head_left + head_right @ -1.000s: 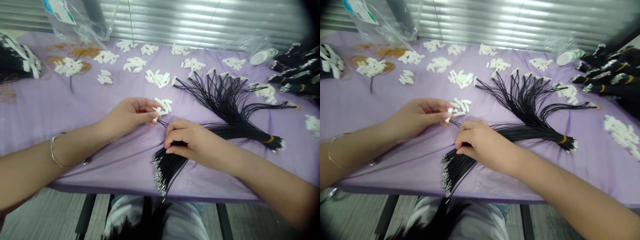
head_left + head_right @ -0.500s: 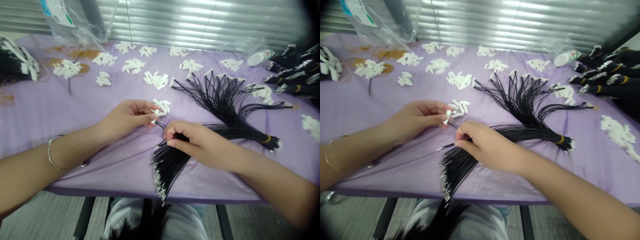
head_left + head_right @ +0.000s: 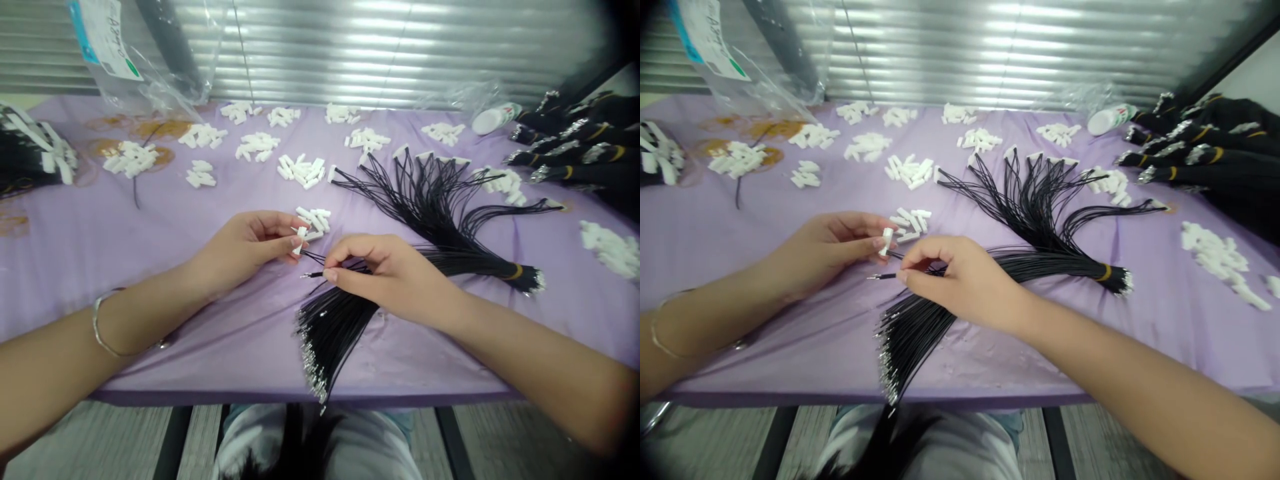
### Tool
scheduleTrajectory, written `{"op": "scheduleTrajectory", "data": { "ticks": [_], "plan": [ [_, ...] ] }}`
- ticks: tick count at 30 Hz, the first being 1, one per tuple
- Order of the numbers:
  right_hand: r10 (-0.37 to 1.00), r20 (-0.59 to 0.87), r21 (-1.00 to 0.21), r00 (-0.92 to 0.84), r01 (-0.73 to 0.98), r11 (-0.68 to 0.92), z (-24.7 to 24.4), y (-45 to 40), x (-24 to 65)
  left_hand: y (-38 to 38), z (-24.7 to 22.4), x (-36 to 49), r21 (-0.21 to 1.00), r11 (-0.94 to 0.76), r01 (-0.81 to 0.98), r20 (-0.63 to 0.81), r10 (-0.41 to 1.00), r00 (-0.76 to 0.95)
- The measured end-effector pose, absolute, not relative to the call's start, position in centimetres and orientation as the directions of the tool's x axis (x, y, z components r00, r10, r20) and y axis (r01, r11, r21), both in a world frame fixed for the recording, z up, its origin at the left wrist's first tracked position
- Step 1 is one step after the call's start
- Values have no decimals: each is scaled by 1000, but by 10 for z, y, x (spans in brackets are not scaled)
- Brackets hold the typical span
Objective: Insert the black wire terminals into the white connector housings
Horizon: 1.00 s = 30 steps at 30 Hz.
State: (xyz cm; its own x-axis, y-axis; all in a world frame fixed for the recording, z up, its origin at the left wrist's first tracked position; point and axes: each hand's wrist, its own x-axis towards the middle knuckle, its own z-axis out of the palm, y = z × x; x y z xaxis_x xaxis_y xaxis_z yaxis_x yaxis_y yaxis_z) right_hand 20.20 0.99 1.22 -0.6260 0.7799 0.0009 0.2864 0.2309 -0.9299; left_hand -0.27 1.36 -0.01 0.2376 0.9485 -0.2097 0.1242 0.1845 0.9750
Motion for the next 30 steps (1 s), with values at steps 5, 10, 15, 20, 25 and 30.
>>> {"op": "scheduleTrajectory", "data": {
  "ticks": [5, 10, 15, 20, 25, 30],
  "plan": [
    [825, 24, -933, -564, 284, 221, 10, 11, 203, 13, -1, -4, 978, 179, 108, -201, 947, 252],
    [865, -49, -942, -500, 311, 127, 9, 14, 204, 8, 3, -3, 982, 191, -11, -177, 929, 325],
    [883, -98, -949, -459, 311, 56, 11, 17, 205, 4, 7, -2, 975, 216, -57, -180, 912, 369],
    [865, -46, -983, -500, 175, 50, 10, 19, 203, 2, 7, 0, 968, 236, -88, -186, 905, 383],
    [833, -100, -979, -544, 205, 17, 11, 18, 202, 3, 5, -1, 969, 233, -86, -185, 908, 375],
    [866, -119, -967, -485, 254, 10, 13, 16, 203, 4, 5, -1, 970, 232, -77, -187, 906, 380]
  ]
}}
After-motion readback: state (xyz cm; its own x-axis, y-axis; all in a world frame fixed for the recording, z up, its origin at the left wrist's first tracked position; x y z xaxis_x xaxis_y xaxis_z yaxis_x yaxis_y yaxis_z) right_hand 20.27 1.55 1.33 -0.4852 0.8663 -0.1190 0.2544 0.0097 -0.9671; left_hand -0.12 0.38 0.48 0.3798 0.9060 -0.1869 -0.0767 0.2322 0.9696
